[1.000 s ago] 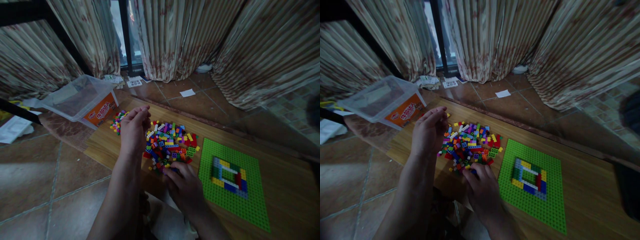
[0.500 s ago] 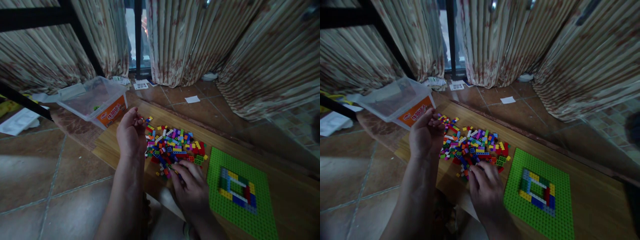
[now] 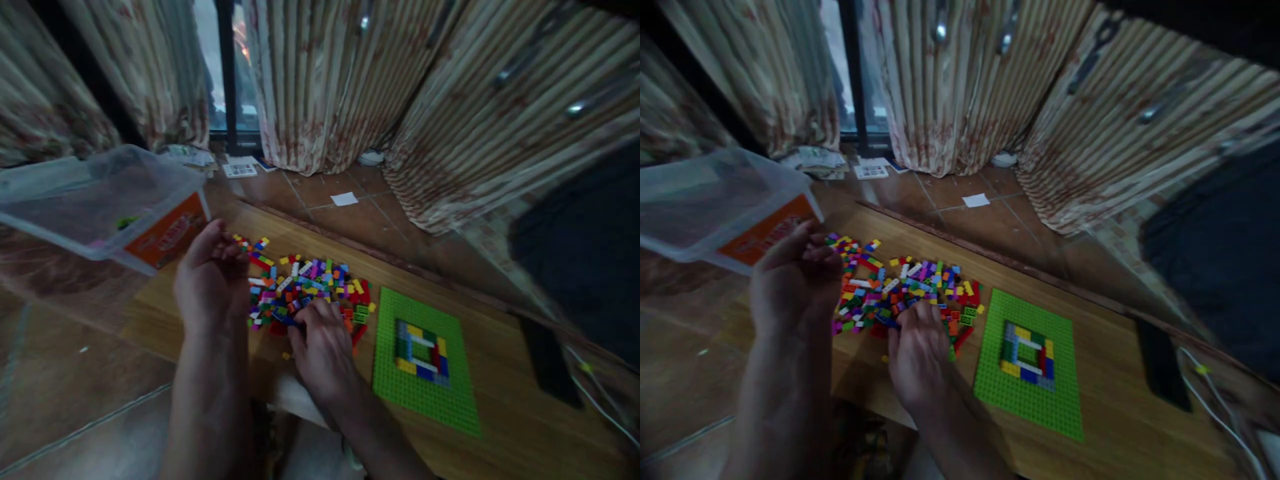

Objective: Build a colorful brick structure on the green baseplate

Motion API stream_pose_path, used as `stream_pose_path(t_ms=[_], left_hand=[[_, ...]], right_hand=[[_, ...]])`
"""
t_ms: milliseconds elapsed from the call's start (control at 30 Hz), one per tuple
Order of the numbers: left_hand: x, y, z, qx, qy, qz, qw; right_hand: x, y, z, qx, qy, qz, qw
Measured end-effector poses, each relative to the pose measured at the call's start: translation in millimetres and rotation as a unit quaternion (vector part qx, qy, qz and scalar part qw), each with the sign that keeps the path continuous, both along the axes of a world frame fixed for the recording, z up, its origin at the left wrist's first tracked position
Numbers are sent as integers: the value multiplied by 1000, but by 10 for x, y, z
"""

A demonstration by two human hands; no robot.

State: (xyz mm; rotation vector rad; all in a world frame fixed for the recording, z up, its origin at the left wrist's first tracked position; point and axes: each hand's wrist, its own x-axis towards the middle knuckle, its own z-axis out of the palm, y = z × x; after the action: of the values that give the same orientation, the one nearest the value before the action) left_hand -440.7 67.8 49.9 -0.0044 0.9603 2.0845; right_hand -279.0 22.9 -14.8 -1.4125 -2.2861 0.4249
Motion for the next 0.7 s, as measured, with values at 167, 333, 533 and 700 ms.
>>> stream_pose_path(t_ms=[167, 333, 533, 700], left_hand=[[99, 62, -12, -9, 49, -50, 998], [447, 70, -111, -33, 234, -259, 937], [998, 33, -222, -6, 338, -505, 794], [1281, 17, -309, 12, 384, -568, 728]], right_hand=[[206, 11, 142, -86, 178, -55, 979], [649, 86, 129, -286, 468, -117, 828], [959, 160, 52, -295, 573, -182, 743], [1123, 134, 14, -230, 550, -199, 778]])
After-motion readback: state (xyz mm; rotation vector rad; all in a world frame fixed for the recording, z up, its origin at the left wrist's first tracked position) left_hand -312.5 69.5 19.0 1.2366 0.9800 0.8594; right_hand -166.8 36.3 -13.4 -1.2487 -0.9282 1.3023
